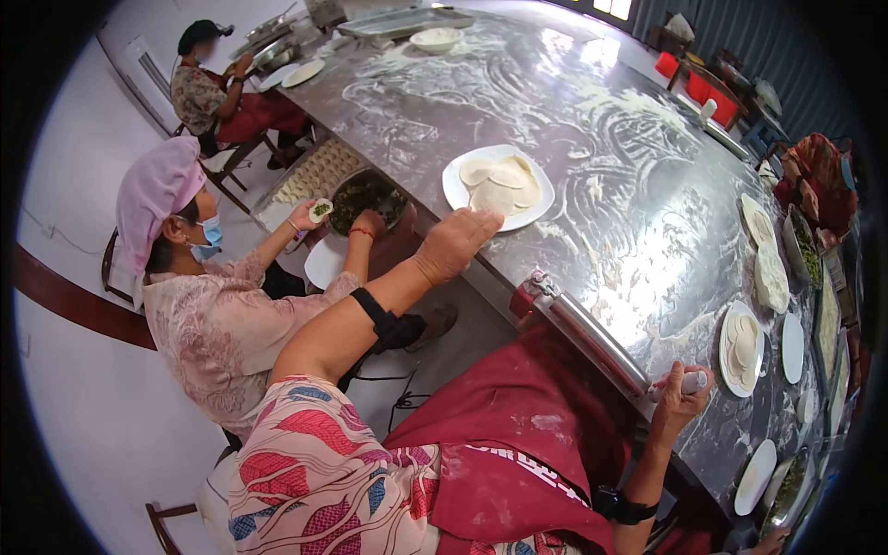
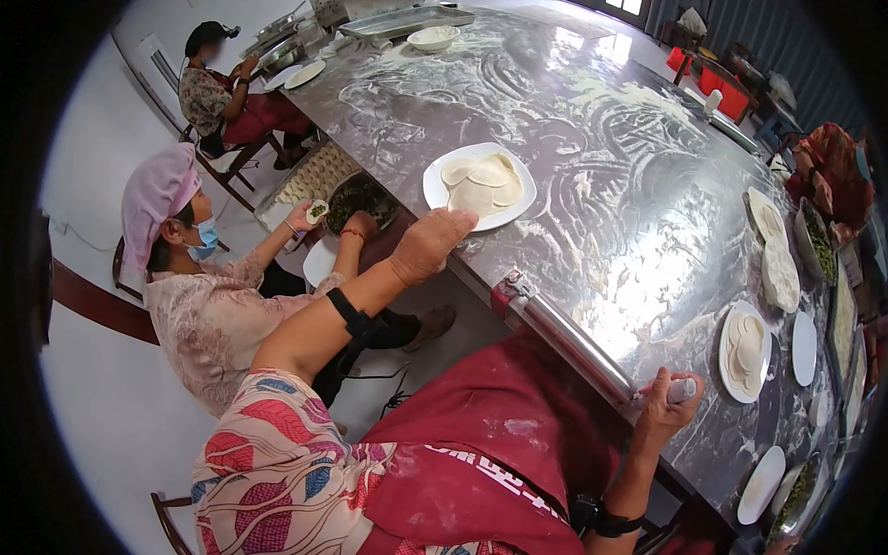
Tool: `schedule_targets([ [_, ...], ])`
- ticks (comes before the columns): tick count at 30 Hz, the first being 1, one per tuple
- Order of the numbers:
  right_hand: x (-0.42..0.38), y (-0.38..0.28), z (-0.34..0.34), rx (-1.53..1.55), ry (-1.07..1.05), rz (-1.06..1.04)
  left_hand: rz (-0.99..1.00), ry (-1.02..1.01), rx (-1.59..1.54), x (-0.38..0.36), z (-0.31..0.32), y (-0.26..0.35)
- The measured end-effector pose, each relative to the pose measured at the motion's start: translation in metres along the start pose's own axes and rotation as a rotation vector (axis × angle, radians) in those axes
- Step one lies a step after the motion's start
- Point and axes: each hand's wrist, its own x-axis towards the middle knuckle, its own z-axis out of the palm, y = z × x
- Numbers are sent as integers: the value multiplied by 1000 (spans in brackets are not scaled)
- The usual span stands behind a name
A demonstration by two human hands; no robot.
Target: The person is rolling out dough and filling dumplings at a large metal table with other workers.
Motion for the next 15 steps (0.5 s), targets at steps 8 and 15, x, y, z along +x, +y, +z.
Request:
schedule_targets([
  [8,0,0,0,-14,0,20,-29,-11,-3,-3,1,4],
  [15,1,5,-2,-20,-19,-10,-40,-37,90,-3,3,7],
])
